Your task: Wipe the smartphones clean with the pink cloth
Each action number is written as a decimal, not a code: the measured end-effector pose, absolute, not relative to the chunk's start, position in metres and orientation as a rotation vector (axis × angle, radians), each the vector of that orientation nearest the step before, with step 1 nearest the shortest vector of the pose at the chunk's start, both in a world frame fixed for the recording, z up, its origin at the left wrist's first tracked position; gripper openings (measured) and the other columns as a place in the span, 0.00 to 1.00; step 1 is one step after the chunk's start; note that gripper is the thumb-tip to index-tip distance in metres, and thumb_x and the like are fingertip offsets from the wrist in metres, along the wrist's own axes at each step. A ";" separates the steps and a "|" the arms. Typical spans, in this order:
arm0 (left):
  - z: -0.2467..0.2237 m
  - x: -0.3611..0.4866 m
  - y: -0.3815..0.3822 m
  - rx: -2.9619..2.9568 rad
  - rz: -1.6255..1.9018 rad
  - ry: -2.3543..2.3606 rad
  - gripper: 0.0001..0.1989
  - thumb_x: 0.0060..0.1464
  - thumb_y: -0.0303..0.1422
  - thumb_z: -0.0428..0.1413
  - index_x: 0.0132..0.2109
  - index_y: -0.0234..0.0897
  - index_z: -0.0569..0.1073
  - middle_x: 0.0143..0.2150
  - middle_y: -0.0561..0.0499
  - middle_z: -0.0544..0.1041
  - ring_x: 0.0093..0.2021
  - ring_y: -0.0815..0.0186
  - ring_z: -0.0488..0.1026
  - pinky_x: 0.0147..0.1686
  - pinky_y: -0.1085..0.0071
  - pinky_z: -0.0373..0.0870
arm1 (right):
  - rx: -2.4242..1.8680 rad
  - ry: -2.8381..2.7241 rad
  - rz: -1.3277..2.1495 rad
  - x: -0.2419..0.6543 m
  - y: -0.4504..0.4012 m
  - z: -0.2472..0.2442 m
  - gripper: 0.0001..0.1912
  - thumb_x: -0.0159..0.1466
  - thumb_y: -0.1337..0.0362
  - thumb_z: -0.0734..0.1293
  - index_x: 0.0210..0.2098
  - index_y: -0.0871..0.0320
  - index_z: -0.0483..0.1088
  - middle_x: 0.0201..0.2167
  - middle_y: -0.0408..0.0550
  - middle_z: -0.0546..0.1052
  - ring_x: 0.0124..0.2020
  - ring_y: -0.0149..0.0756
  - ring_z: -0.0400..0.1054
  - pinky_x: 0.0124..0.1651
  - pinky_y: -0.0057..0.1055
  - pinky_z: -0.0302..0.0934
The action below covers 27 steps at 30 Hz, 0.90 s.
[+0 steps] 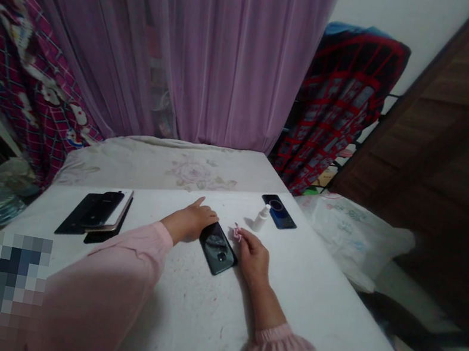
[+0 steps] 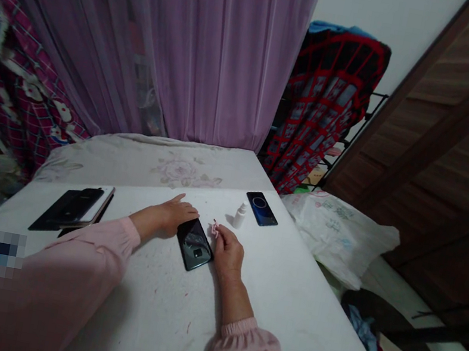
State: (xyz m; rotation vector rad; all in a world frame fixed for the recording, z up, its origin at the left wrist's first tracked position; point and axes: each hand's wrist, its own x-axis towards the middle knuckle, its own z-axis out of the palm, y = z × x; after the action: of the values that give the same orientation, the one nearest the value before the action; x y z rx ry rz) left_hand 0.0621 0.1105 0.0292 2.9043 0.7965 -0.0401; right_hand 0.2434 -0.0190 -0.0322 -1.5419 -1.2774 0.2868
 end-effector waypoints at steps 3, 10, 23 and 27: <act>0.040 0.055 0.112 2.919 -0.177 0.844 0.29 0.34 0.26 0.60 0.49 0.45 0.73 0.53 0.45 0.75 0.54 0.50 0.69 0.64 0.49 0.41 | -1.546 -1.260 0.288 0.243 -0.019 -0.032 0.16 0.61 0.60 0.60 0.42 0.54 0.77 0.43 0.49 0.80 0.46 0.42 0.74 0.51 0.40 0.67; 0.047 0.016 0.104 2.851 -0.165 0.980 0.28 0.34 0.38 0.67 0.47 0.42 0.74 0.50 0.43 0.75 0.51 0.49 0.71 0.53 0.57 0.63 | -1.543 -1.252 0.218 0.244 -0.018 -0.032 0.17 0.62 0.61 0.59 0.42 0.56 0.77 0.43 0.51 0.80 0.45 0.42 0.74 0.50 0.39 0.68; -0.018 -0.011 0.038 2.842 1.035 1.323 0.33 0.52 0.35 0.61 0.62 0.36 0.57 0.56 0.39 0.71 0.56 0.50 0.69 0.60 0.50 0.60 | -1.365 -1.456 -0.244 0.222 -0.008 -0.016 0.16 0.66 0.69 0.57 0.48 0.55 0.73 0.49 0.51 0.77 0.51 0.38 0.71 0.54 0.39 0.66; -0.022 -0.010 0.038 2.894 1.123 1.278 0.32 0.55 0.34 0.59 0.63 0.34 0.56 0.55 0.37 0.71 0.55 0.50 0.69 0.58 0.50 0.64 | -1.334 -1.517 -0.387 0.222 0.010 -0.022 0.16 0.66 0.71 0.58 0.47 0.56 0.73 0.47 0.51 0.78 0.51 0.39 0.71 0.53 0.40 0.65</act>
State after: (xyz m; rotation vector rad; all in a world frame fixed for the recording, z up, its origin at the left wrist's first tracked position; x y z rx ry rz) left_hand -0.0098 0.0376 -0.0223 2.8941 1.2778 1.1235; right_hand 0.2219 0.0096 -0.0218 -1.3342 -1.5169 -0.3871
